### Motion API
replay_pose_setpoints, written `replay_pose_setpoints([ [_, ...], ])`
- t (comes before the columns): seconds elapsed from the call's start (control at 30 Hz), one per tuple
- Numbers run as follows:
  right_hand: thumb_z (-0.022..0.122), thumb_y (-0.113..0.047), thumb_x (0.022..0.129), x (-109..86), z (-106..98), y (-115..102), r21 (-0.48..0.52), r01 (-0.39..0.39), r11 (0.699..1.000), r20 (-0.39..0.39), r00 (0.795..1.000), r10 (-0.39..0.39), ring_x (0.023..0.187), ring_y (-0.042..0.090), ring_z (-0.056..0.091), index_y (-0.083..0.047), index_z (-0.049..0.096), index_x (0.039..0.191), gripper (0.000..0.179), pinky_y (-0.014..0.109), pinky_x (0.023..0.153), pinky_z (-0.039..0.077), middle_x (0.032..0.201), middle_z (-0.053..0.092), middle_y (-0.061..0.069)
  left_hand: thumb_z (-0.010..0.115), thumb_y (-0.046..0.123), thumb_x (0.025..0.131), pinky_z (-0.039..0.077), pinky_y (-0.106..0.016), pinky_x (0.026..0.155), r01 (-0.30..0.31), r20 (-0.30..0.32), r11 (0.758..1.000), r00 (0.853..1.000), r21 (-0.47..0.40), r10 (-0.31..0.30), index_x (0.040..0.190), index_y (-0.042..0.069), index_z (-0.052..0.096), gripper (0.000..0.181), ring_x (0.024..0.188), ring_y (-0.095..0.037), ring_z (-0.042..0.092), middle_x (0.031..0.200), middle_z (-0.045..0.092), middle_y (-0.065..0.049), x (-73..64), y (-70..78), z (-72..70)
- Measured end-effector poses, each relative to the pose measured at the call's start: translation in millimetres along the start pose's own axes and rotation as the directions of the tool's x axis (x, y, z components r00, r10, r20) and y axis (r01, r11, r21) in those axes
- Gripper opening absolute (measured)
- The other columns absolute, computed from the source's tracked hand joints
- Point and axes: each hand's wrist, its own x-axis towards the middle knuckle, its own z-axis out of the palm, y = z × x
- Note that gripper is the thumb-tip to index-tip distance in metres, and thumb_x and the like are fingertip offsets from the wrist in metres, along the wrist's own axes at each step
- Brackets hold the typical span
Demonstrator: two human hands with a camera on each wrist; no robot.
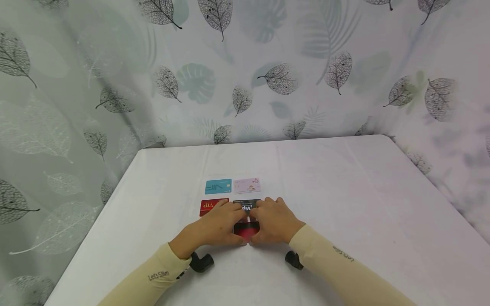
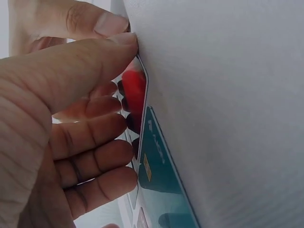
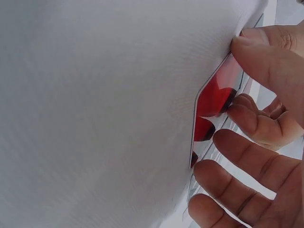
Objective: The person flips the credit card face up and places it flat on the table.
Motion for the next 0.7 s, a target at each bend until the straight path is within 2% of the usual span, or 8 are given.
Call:
replay_pose_setpoints([
  [0.13, 0.090, -0.054, 0.071, -0.1, 0.8, 0.7, 0.006, -0.022, 1.000, 0.017, 1.000, 0.022, 0.089, 0.016, 0.055, -0.023, 0.076, 0.108, 0.050, 0.041, 0.076, 0.044, 0.093, 0.062, -0.009, 0.083, 0.052, 0.085, 0.039, -0.049, 0.114, 0.010, 0.008, 1.000, 1.000, -0.016, -0.010, 0.117, 0.021, 0.068, 0.047, 0.109, -0.012, 0.057, 0.109, 0.064, 0.008, 0.3, 0.3, -0.2],
  [0.3, 0.090, -0.054, 0.070, -0.9, 0.8, 0.7, 0.006, -0.024, 1.000, 0.012, 1.000, 0.024, 0.087, 0.015, 0.053, -0.023, 0.073, 0.096, 0.044, 0.040, 0.076, 0.044, 0.087, 0.058, -0.010, 0.083, 0.050, 0.085, 0.036, -0.052, 0.118, 0.017, 0.004, 0.999, 1.000, -0.035, -0.017, 0.118, 0.020, 0.066, 0.048, 0.111, -0.014, 0.057, 0.109, 0.064, 0.007, -0.1, 1.1, 0.9],
  [0.47, 0.092, -0.050, 0.070, -1.3, 0.1, 0.0, 0.010, -0.018, 1.000, 0.004, 1.000, 0.018, 0.082, 0.013, 0.049, -0.022, 0.070, 0.092, 0.042, 0.038, 0.073, 0.041, 0.081, 0.056, -0.012, 0.083, 0.050, 0.084, 0.033, -0.055, 0.121, 0.019, -0.008, 0.999, 1.000, -0.030, -0.019, 0.119, 0.020, 0.064, 0.050, 0.117, -0.015, 0.058, 0.112, 0.065, 0.007, -1.7, 1.4, 2.3],
  [0.7, 0.092, -0.049, 0.070, -3.6, -3.6, -0.2, 0.032, -0.003, 0.999, 0.017, 1.000, 0.002, 0.083, 0.013, 0.050, -0.021, 0.069, 0.095, 0.044, 0.040, 0.074, 0.041, 0.081, 0.060, -0.014, 0.082, 0.051, 0.085, 0.036, -0.054, 0.119, 0.013, -0.034, 1.000, 0.999, -0.017, -0.013, 0.117, 0.021, 0.063, 0.048, 0.111, -0.014, 0.059, 0.107, 0.064, 0.008, -2.5, 1.1, 4.3],
])
